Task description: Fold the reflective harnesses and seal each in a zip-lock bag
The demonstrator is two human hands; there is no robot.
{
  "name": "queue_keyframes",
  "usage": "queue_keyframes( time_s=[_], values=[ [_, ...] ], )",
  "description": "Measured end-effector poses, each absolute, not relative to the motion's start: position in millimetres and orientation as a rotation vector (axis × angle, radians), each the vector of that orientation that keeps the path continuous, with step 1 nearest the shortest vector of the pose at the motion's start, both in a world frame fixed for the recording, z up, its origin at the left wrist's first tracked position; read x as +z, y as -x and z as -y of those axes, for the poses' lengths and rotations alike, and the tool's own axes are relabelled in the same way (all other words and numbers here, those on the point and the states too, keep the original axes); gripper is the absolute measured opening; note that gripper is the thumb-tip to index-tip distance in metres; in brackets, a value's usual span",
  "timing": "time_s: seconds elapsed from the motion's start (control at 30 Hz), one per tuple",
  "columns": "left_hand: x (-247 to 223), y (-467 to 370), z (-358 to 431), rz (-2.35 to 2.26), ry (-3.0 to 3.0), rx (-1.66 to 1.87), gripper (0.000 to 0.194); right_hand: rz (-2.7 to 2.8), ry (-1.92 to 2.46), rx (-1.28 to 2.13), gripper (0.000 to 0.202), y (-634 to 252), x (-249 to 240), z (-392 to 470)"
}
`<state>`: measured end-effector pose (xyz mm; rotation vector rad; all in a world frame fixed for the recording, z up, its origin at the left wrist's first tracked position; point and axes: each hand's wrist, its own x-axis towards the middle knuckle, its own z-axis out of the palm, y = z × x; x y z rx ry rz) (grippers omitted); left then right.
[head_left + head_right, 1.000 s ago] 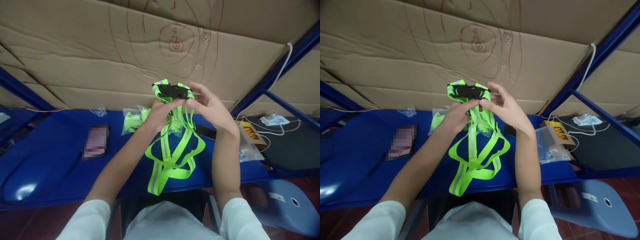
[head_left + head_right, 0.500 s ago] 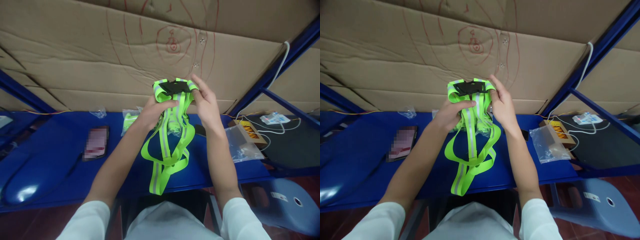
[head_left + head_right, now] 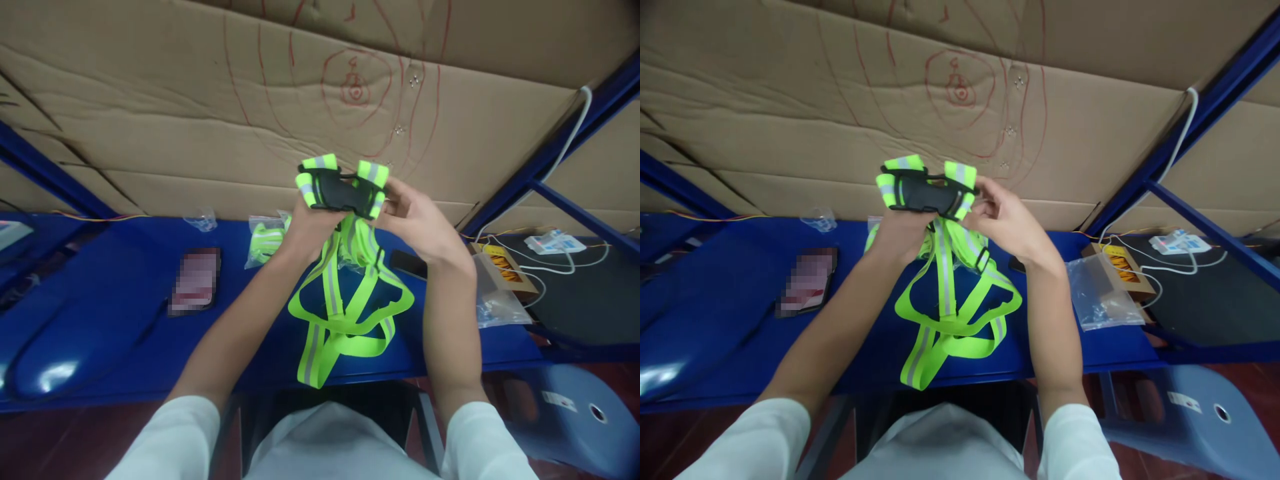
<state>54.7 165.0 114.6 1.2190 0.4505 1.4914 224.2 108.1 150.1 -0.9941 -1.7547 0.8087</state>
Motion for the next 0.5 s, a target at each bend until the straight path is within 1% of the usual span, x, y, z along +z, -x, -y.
queue_keyframes(
  time_s=[0.07, 0.2, 0.27, 0.33, 0.4, 0.5],
  values=[
    [120.9, -45.6, -160.9, -0.412, -1.276, 1.351, 0.040, 1.752, 0.997, 0.759, 0.060, -218.6, 148.2, -109.5],
    [132.2, -22.4, -162.7, -0.352, -1.477, 1.134, 0.048, 1.713, 0.998, 0.657, 0.040, -210.5, 150.2, -105.7],
    [134.7, -18.0, -164.1, -0.289, -1.602, 1.073, 0.047, 1.668, 1.021, 0.595, 0.033, -207.3, 150.2, -104.7],
    [134.6, -22.4, -162.4, -0.258, -1.654, 1.121, 0.049, 1.616, 1.045, 0.521, 0.026, -203.9, 148.0, -106.3],
    [132.6, -33.4, -156.9, -0.323, -1.636, 1.288, 0.053, 1.572, 1.045, 0.452, 0.024, -201.1, 144.2, -110.1],
    [129.0, -51.3, -144.8, -0.508, -1.615, 1.494, 0.053, 1.570, 0.977, 0.395, 0.038, -200.7, 138.7, -117.2]
  ],
)
